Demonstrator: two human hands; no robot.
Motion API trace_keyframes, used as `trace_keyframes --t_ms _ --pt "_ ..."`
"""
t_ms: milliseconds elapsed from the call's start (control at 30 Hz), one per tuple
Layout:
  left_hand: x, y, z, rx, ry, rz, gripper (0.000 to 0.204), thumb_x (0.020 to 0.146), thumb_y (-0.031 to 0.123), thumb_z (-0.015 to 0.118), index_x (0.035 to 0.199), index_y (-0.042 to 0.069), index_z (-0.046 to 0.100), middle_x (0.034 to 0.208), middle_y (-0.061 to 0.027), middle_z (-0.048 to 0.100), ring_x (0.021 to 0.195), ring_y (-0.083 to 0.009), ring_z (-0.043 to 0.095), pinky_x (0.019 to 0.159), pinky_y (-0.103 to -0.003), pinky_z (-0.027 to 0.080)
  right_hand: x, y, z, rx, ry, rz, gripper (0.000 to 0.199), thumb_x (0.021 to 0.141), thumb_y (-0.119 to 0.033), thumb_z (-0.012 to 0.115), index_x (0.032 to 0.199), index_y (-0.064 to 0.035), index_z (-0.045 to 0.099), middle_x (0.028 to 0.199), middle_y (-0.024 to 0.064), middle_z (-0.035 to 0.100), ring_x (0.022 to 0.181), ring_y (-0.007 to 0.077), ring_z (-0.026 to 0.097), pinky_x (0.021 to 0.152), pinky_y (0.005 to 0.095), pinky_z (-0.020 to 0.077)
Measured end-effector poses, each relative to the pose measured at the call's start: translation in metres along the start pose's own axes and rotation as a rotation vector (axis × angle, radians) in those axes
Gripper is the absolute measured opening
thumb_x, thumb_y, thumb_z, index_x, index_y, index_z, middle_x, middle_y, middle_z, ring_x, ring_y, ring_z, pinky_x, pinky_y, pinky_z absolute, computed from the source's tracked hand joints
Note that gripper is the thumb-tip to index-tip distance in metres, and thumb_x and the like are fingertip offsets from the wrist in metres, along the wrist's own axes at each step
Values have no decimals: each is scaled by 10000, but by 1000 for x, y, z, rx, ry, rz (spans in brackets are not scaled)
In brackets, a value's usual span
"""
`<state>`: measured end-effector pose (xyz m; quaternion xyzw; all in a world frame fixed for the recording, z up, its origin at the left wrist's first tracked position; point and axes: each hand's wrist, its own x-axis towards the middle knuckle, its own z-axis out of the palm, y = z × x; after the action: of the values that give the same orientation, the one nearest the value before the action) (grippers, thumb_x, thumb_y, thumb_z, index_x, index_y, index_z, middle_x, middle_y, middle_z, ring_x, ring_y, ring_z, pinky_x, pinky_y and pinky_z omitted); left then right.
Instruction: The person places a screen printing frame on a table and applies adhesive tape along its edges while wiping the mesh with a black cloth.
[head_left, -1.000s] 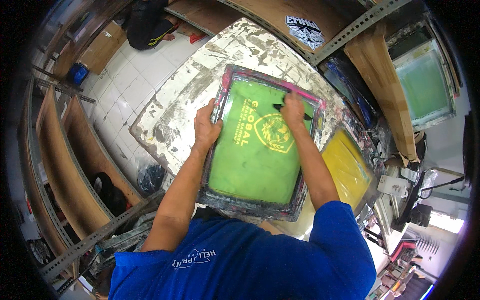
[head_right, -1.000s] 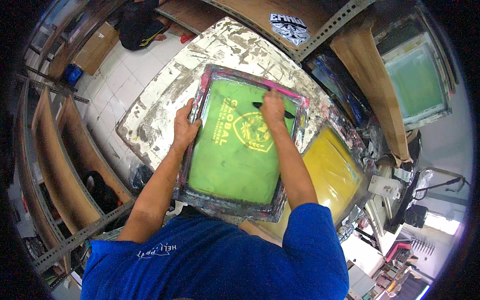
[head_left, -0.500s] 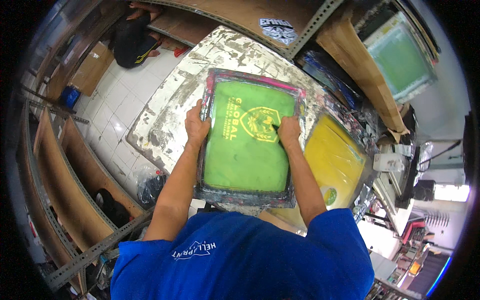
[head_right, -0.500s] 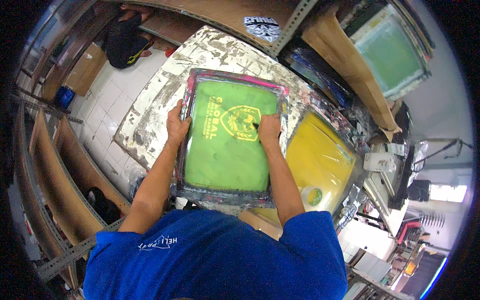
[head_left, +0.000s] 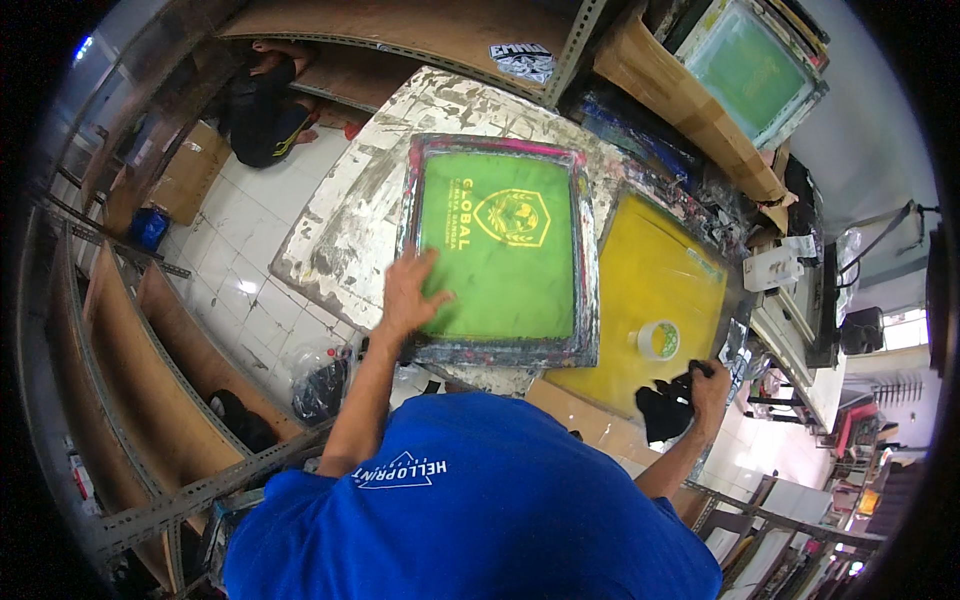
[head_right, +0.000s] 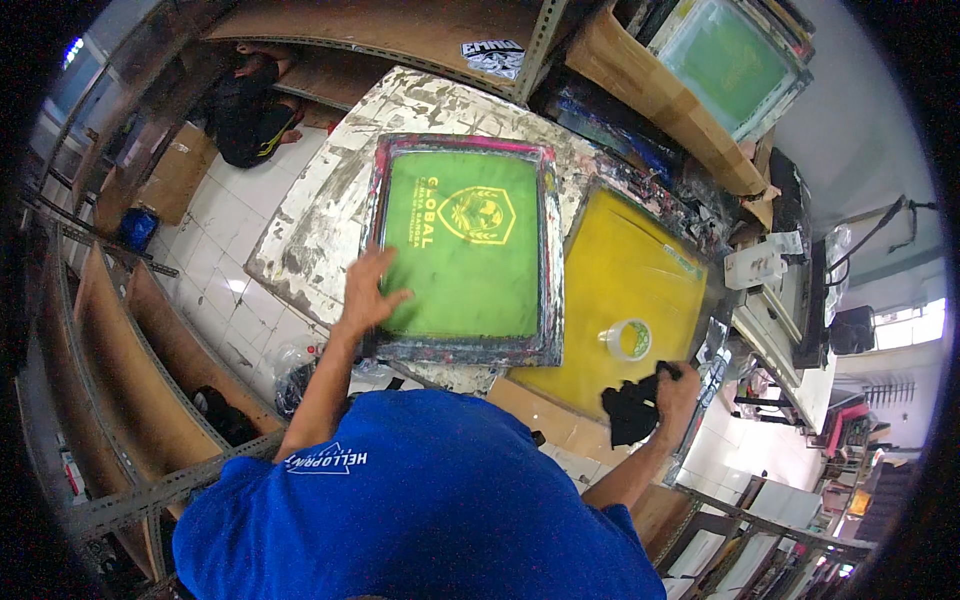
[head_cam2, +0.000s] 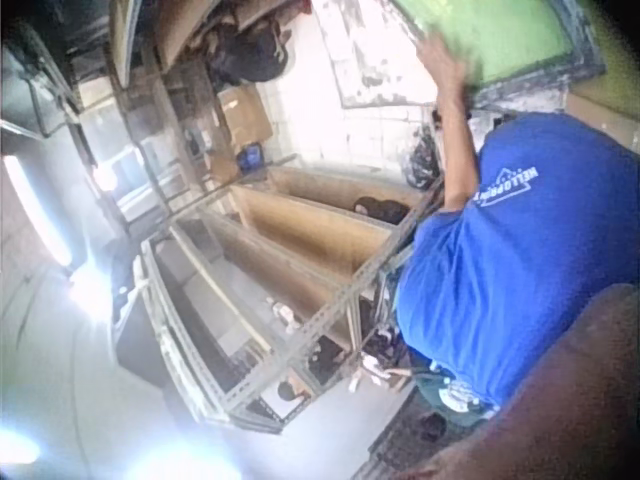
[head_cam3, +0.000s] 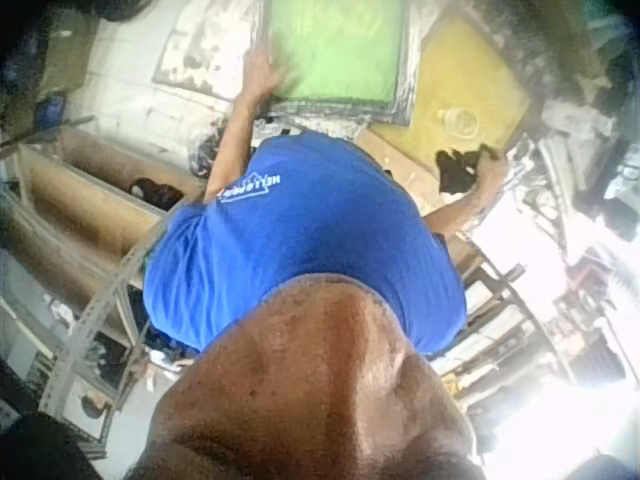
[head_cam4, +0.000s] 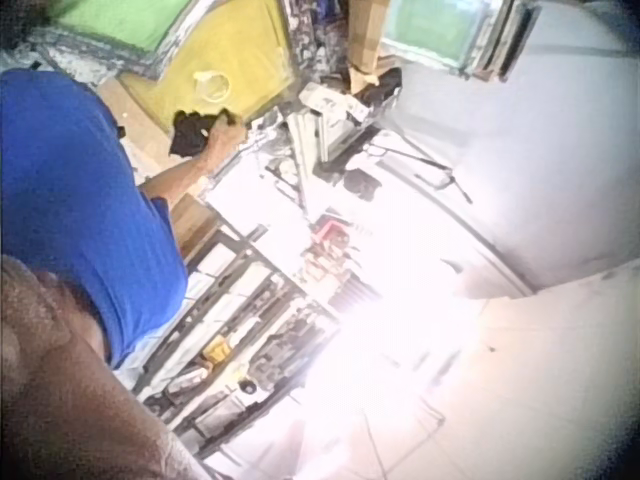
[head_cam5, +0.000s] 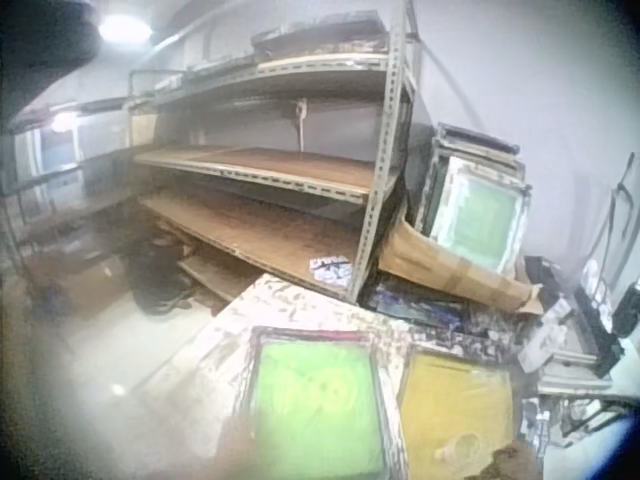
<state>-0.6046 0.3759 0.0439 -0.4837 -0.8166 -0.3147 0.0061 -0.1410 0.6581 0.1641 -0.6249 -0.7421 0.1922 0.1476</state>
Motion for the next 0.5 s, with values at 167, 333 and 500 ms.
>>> trace_keyframes --t_ms 167,333,500 --pt "-66 66 -2 -304 -456 130 548 641 229 852 1139 58 700 1074 -146 714 1083 -323 634 913 -424 503 -7 92 25 -114 10 194 345 769 -148 636 1073 -4 712 1024 239 703 1018 370 667 883 442 514" --pt "-89 67 12 -161 -272 168 431 660 80 778 1085 49 712 1029 -117 725 971 -317 654 858 -430 510 -13 56 61 -396 31 16 495 686 -205 706 1165 -85 683 1298 194 600 1245 406 484 1016 506 437" --pt "-81 58 8 -158 -145 148 398 641 50 766 1037 46 730 1030 -109 730 1005 -305 659 856 -416 502 -2 39 97 -211 -10 -377 608 592 -158 781 1186 -85 674 1216 203 630 1138 409 520 1025 463 440"
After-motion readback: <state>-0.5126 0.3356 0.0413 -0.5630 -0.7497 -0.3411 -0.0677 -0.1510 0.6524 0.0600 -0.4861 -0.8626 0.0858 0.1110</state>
